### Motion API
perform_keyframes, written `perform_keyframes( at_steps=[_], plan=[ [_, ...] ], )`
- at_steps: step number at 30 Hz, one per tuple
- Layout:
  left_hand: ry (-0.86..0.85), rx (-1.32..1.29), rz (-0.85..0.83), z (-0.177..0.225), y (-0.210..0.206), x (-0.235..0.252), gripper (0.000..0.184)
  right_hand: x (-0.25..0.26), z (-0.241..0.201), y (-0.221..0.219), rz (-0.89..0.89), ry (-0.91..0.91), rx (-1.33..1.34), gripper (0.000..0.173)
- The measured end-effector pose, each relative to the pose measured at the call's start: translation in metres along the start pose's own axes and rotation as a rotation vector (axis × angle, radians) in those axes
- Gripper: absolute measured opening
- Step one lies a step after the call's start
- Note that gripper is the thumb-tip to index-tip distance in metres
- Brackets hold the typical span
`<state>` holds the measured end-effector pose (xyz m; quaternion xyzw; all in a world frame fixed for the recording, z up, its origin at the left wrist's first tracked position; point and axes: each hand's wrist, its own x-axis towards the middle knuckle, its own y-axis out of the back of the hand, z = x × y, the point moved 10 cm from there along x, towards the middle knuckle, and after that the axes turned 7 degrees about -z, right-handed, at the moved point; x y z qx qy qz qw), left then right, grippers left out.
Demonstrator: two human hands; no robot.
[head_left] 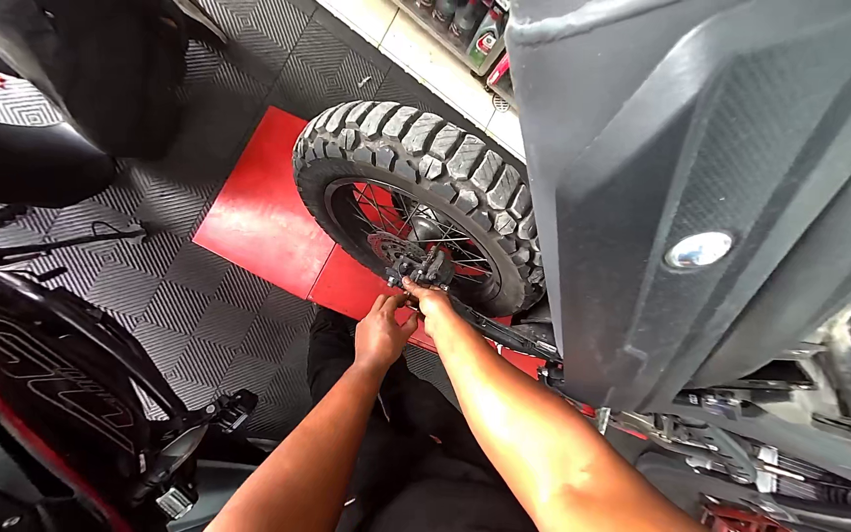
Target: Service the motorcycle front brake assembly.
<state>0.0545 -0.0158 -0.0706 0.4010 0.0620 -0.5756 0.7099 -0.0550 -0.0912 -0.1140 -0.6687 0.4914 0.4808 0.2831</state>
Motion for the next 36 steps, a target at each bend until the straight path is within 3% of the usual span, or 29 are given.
perform_keyframes(
  at_steps=[4,6,10,13,16,20,25,29,31,33,36],
  plan=[
    [0.062,-0.031,0.003,-0.007,-0.001,-0.002,0.034,0.001,0.001,0.003,0.009,0.006,-0.036,0.041],
    [0.211,-0.356,-0.008,-0.026,-0.005,0.002,0.041,-0.003,-0.002,0.0,-0.022,0.016,-0.05,0.039],
    [0.571,-1.315,-0.15,-0.042,-0.06,-0.002,0.043,-0.008,-0.005,-0.011,-0.137,0.036,-0.002,0.034],
    [0.739,-1.674,-0.244,-0.023,-0.092,-0.004,0.036,-0.007,-0.008,-0.011,-0.173,0.074,-0.066,0.032],
    [0.812,-1.471,-0.113,-0.026,-0.091,-0.012,0.042,-0.006,-0.009,-0.004,-0.146,0.065,-0.113,0.031],
    [0.525,-1.041,-0.079,-0.015,-0.063,-0.014,0.051,-0.004,-0.006,-0.003,-0.098,0.047,-0.035,0.028],
    [0.53,-1.044,-0.048,0.001,-0.055,-0.023,0.036,-0.001,-0.002,-0.003,-0.073,0.002,0.023,0.026],
    [0.324,-0.575,-0.016,-0.003,-0.022,-0.018,0.025,0.003,-0.003,-0.005,-0.06,0.007,0.033,0.028],
    [0.303,-0.387,0.063,-0.012,-0.01,-0.015,0.028,0.003,-0.002,-0.005,-0.057,0.011,0.005,0.029],
    [0.29,-0.353,0.152,-0.018,0.003,-0.008,0.033,0.0,-0.002,-0.004,-0.022,0.007,-0.037,0.03],
    [0.301,-0.583,0.198,-0.032,0.0,0.005,0.032,-0.002,-0.002,0.001,0.046,-0.01,-0.105,0.041]
  ],
)
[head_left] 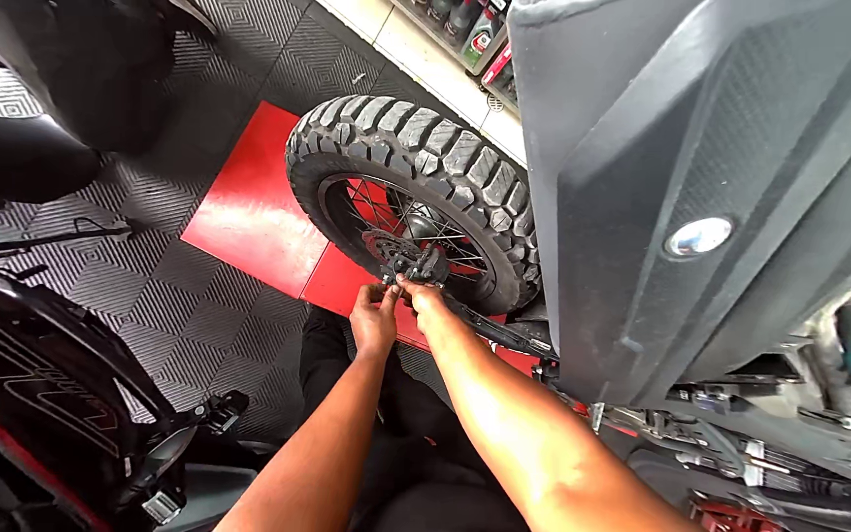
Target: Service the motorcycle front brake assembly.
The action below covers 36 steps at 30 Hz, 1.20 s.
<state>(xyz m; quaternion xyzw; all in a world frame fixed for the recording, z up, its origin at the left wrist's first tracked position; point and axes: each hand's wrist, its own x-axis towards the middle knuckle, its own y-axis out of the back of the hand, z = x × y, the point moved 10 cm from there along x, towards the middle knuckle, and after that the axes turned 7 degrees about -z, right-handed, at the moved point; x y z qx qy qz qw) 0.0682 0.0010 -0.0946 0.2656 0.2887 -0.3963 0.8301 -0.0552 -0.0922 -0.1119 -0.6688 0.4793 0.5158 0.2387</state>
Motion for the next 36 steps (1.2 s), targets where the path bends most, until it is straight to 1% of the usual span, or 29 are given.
perform_keyframes(
  at_steps=[3,6,7,9,10,12,13,14,16,17,19,20,23,26,29,33,36],
  plan=[
    [0.171,-0.311,-0.01,-0.027,-0.009,0.009,0.027,-0.002,0.003,-0.003,-0.002,0.036,0.001,0.042],
    [0.325,-0.424,-0.023,-0.041,-0.023,0.005,0.025,-0.006,0.003,-0.001,-0.075,0.079,-0.015,0.036],
    [0.361,-0.429,-0.037,-0.043,-0.029,-0.001,0.029,-0.007,0.003,0.001,-0.098,0.09,-0.013,0.035],
    [0.398,-0.438,-0.079,-0.042,-0.04,-0.017,0.046,-0.007,0.001,0.0,-0.139,0.105,0.042,0.031],
    [0.4,-0.462,-0.1,-0.038,-0.046,-0.026,0.053,-0.006,0.0,-0.002,-0.162,0.097,0.064,0.03],
    [0.401,-0.539,-0.118,-0.029,-0.056,-0.042,0.057,-0.004,0.001,-0.006,-0.219,0.047,0.076,0.03],
    [0.38,-0.55,-0.128,-0.024,-0.058,-0.045,0.053,-0.003,0.0,-0.008,-0.24,0.029,0.063,0.031],
    [0.335,-0.53,-0.14,-0.018,-0.057,-0.046,0.045,-0.002,-0.001,-0.01,-0.256,0.022,0.051,0.031],
    [0.2,-0.402,-0.141,-0.008,-0.047,-0.041,0.028,0.003,-0.003,-0.01,-0.264,0.038,0.046,0.028],
    [0.12,-0.296,-0.134,-0.003,-0.04,-0.038,0.024,0.003,-0.002,-0.008,-0.261,0.041,0.049,0.028],
    [0.026,-0.076,-0.083,0.005,-0.021,-0.029,0.024,0.004,0.0,-0.006,-0.237,0.035,0.071,0.028],
    [0.016,-0.019,-0.03,0.006,-0.01,-0.024,0.026,0.003,0.001,-0.005,-0.212,0.034,0.079,0.027],
    [0.058,0.016,0.06,-0.005,0.008,-0.003,0.03,0.001,0.001,-0.007,-0.167,0.051,0.108,0.026],
    [0.105,-0.051,0.054,-0.029,0.005,0.005,0.029,-0.001,0.003,-0.008,-0.123,0.047,0.116,0.028],
    [0.111,-0.043,-0.025,-0.037,-0.017,-0.011,0.037,-0.001,0.004,-0.009,-0.125,0.06,0.146,0.034],
    [0.104,0.005,-0.134,-0.034,-0.039,-0.036,0.039,0.002,0.002,-0.006,-0.131,0.119,0.107,0.035],
    [0.147,-0.052,-0.093,-0.023,-0.036,-0.037,0.042,-0.006,-0.004,-0.01,-0.225,0.167,0.038,0.034]
  ],
)
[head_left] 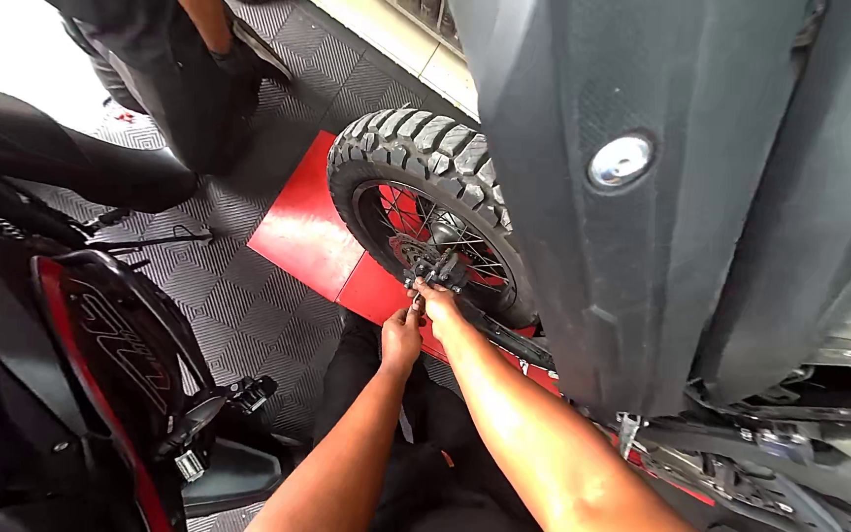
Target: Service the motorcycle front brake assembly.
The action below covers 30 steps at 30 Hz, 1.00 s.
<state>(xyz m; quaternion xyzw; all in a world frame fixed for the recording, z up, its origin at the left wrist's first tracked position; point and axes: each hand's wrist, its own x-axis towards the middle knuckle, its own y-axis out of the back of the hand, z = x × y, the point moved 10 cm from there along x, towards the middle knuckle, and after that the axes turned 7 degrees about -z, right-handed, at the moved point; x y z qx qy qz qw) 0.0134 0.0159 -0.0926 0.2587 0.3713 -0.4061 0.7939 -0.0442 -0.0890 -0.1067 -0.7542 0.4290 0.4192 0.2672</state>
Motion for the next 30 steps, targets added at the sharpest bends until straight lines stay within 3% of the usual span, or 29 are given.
perform_keyframes(
  at_steps=[5,7,9,11,13,17,23,26,30],
  plan=[
    [0.239,-0.481,-0.032,0.007,-0.012,-0.01,0.04,-0.009,-0.002,-0.001,-0.198,0.013,0.009,0.028],
    [0.267,-0.503,-0.055,0.009,-0.011,-0.01,0.039,-0.004,0.002,0.0,-0.193,-0.007,0.053,0.024],
    [0.194,-0.301,-0.081,0.013,-0.003,-0.002,0.037,0.003,0.006,0.001,-0.165,-0.007,0.059,0.023],
    [0.06,0.102,-0.105,0.028,0.012,0.005,0.03,0.009,0.009,0.003,-0.143,-0.004,0.031,0.025],
    [-0.007,0.426,-0.055,0.042,0.027,0.008,0.036,0.011,0.014,0.006,-0.095,-0.023,0.001,0.024],
    [-0.043,0.518,0.054,0.044,0.052,0.024,0.033,0.011,0.016,0.007,-0.019,-0.058,0.009,0.025],
    [-0.027,0.687,-0.165,0.03,0.022,0.015,0.032,0.01,0.013,0.007,0.09,-0.031,0.047,0.02],
    [0.063,0.469,-0.244,0.018,0.015,0.024,0.029,0.011,0.015,0.009,0.115,-0.002,0.023,0.023],
    [0.279,-0.22,-0.325,0.001,0.006,0.026,0.033,0.009,0.015,0.006,0.015,-0.044,-0.004,0.026]
  ],
)
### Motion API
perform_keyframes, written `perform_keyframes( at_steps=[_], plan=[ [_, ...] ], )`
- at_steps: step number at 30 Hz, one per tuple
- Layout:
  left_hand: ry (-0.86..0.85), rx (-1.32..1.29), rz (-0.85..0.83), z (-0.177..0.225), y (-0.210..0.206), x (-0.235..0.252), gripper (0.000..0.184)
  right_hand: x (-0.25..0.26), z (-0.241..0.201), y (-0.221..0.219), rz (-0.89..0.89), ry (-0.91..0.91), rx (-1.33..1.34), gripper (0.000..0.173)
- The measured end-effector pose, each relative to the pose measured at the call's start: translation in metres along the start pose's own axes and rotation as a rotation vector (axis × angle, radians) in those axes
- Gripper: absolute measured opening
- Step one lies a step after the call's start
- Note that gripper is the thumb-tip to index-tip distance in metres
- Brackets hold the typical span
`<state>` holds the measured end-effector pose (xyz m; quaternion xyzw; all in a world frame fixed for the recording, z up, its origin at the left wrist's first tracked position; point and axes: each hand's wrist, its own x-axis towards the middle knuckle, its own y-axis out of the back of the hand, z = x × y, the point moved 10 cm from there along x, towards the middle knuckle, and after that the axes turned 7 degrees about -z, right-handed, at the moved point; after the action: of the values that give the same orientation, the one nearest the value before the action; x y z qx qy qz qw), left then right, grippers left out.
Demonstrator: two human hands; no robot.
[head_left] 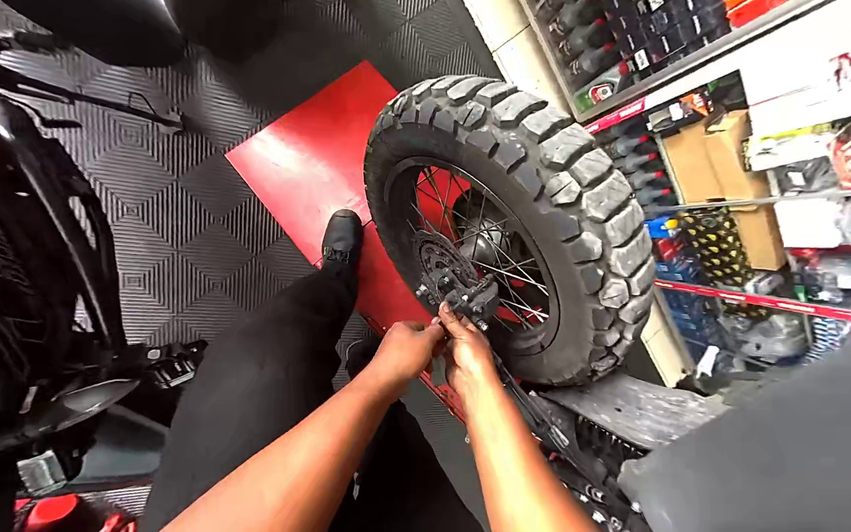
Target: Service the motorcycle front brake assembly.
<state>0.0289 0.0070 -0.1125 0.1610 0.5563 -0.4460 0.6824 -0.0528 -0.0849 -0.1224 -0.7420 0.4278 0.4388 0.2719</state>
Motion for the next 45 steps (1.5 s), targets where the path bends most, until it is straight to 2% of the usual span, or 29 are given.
perform_keyframes(
  at_steps=[2,4,5,7,10,13,16,19,21,25,28,33,37,39,41,42,45],
  plan=[
    [0.08,-0.267,-0.015,-0.007,-0.007,-0.004,0.036,-0.006,-0.002,-0.007,-0.15,-0.012,0.032,0.029],
    [0.075,-0.345,-0.036,-0.009,-0.009,-0.005,0.034,-0.006,-0.003,-0.012,-0.285,-0.013,0.104,0.033],
    [0.045,-0.288,-0.047,-0.008,-0.006,-0.004,0.03,-0.004,-0.002,-0.012,-0.316,-0.008,0.119,0.033],
    [-0.037,0.005,-0.01,0.001,0.006,-0.003,0.024,-0.001,0.001,-0.01,-0.3,0.005,0.128,0.027],
    [-0.177,0.415,0.162,0.028,0.026,-0.013,0.017,0.002,0.002,-0.006,-0.214,0.039,0.141,0.02],
    [-0.345,0.576,0.253,0.047,0.032,-0.017,0.024,0.001,0.003,-0.003,-0.138,0.051,0.139,0.016],
    [-0.387,0.639,0.301,0.046,0.045,-0.004,0.026,0.0,0.007,-0.001,-0.047,0.036,0.148,0.014],
    [-0.279,0.613,0.224,0.034,0.046,0.01,0.02,-0.001,0.01,-0.001,0.047,0.04,0.185,0.013],
    [-0.168,0.531,0.145,0.022,0.039,0.013,0.026,-0.002,0.011,0.0,0.091,0.056,0.185,0.013],
    [0.019,0.098,-0.043,-0.006,0.012,0.014,0.042,0.0,0.013,0.003,0.105,0.06,0.165,0.018],
    [0.043,-0.17,-0.109,-0.009,-0.003,0.004,0.042,0.002,0.018,0.001,0.081,0.002,0.156,0.025],
    [-0.168,0.028,-0.032,0.004,0.008,0.0,0.028,0.003,0.019,0.001,0.04,-0.025,0.141,0.033],
    [-0.292,0.033,0.104,0.02,0.028,0.0,0.023,0.006,0.01,-0.006,-0.067,0.019,0.192,0.022],
    [-0.32,0.11,0.099,0.027,0.027,-0.002,0.015,0.007,0.009,-0.005,-0.082,0.02,0.196,0.024],
    [-0.316,0.259,0.077,0.03,0.021,-0.002,0.025,0.008,0.009,-0.004,-0.087,0.017,0.205,0.028],
    [-0.317,0.319,0.099,0.029,0.022,-0.002,0.021,0.009,0.008,-0.003,-0.088,0.018,0.205,0.03],
    [-0.27,0.299,0.152,0.025,0.034,0.001,0.013,0.006,0.004,0.0,-0.077,0.033,0.183,0.034]
  ],
)
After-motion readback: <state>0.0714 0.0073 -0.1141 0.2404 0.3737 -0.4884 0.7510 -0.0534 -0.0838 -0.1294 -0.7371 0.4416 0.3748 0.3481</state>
